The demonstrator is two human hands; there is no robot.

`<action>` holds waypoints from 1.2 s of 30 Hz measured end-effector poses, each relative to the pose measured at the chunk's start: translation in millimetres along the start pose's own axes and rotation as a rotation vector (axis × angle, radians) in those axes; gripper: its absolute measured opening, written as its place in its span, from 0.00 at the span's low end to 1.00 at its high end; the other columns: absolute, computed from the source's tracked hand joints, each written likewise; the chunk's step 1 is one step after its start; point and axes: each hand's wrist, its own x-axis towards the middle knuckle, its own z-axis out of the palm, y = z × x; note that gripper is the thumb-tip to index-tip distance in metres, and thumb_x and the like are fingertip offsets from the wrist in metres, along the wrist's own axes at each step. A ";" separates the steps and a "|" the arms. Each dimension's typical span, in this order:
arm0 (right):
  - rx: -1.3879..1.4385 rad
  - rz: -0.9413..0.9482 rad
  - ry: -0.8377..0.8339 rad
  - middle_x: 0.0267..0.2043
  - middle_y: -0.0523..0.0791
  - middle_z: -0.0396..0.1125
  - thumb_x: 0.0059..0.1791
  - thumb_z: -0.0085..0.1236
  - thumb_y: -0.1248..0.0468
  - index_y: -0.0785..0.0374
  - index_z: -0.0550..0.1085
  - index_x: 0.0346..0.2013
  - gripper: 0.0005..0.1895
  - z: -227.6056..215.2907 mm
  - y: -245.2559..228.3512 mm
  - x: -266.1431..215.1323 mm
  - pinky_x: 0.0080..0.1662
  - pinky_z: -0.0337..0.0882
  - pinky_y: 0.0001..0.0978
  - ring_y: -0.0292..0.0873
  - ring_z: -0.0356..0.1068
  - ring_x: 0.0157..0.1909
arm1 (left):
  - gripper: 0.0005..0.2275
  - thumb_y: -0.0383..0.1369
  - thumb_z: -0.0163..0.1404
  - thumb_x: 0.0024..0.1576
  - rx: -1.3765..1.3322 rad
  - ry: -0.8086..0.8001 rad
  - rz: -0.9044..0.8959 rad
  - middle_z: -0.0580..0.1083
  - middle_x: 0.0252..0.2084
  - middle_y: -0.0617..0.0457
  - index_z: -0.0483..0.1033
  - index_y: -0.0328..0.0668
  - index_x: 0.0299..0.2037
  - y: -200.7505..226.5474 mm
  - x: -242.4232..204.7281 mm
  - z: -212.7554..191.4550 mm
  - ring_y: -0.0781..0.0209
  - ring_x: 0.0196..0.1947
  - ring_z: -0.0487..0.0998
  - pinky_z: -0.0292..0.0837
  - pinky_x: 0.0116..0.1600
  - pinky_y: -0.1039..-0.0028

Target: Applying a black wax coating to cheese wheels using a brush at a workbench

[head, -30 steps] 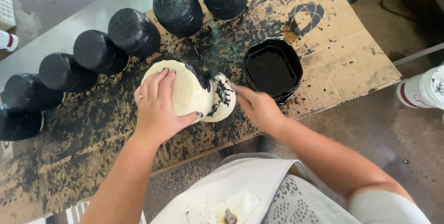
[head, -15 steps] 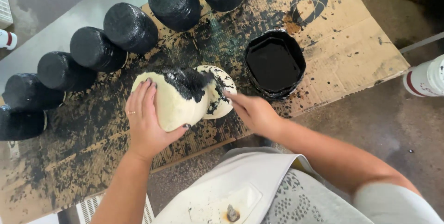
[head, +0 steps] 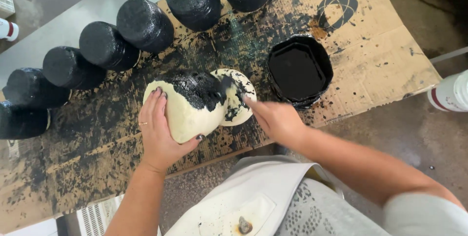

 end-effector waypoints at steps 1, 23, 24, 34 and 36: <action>-0.004 -0.005 0.000 0.27 0.52 0.75 0.56 0.46 0.65 0.61 0.73 0.61 0.19 -4.8 -3.0 -5.4 0.27 0.74 0.39 0.51 0.76 0.25 | 0.50 0.60 0.60 0.42 0.000 0.006 -0.001 0.58 0.71 0.34 0.55 0.31 0.69 -1.9 0.1 1.1 0.33 0.72 0.56 0.45 0.74 0.44; 0.810 0.461 0.047 0.24 0.44 0.64 0.59 0.44 0.62 0.59 0.77 0.43 0.12 31.7 46.4 0.0 0.32 0.67 0.30 0.39 0.63 0.24 | 0.48 0.55 0.62 0.43 -0.030 -0.048 0.001 0.57 0.72 0.34 0.57 0.30 0.70 13.7 27.9 3.7 0.33 0.72 0.56 0.44 0.73 0.43; 0.650 0.450 0.090 0.22 0.43 0.65 0.59 0.45 0.58 0.55 0.77 0.37 0.13 41.6 49.8 7.4 0.36 0.68 0.32 0.40 0.62 0.26 | 0.48 0.55 0.62 0.44 -0.020 -0.041 0.016 0.57 0.72 0.35 0.57 0.31 0.70 14.2 29.1 5.1 0.34 0.72 0.56 0.44 0.72 0.44; 0.256 0.512 -0.131 0.31 0.58 0.73 0.59 0.40 0.46 0.59 0.76 0.39 0.23 29.8 17.6 -23.6 0.41 0.72 0.57 0.64 0.74 0.40 | 0.48 0.55 0.59 0.43 -0.068 -0.056 -0.069 0.57 0.71 0.29 0.56 0.27 0.69 8.2 15.0 -5.9 0.30 0.72 0.56 0.44 0.72 0.41; 0.299 0.527 -0.245 0.34 0.58 0.76 0.59 0.37 0.49 0.68 0.76 0.51 0.28 19.2 4.8 -32.2 0.42 0.75 0.49 0.59 0.77 0.38 | 0.48 0.53 0.60 0.43 -0.050 -0.076 -0.105 0.58 0.71 0.29 0.56 0.27 0.69 11.2 17.3 -5.6 0.30 0.71 0.56 0.44 0.72 0.40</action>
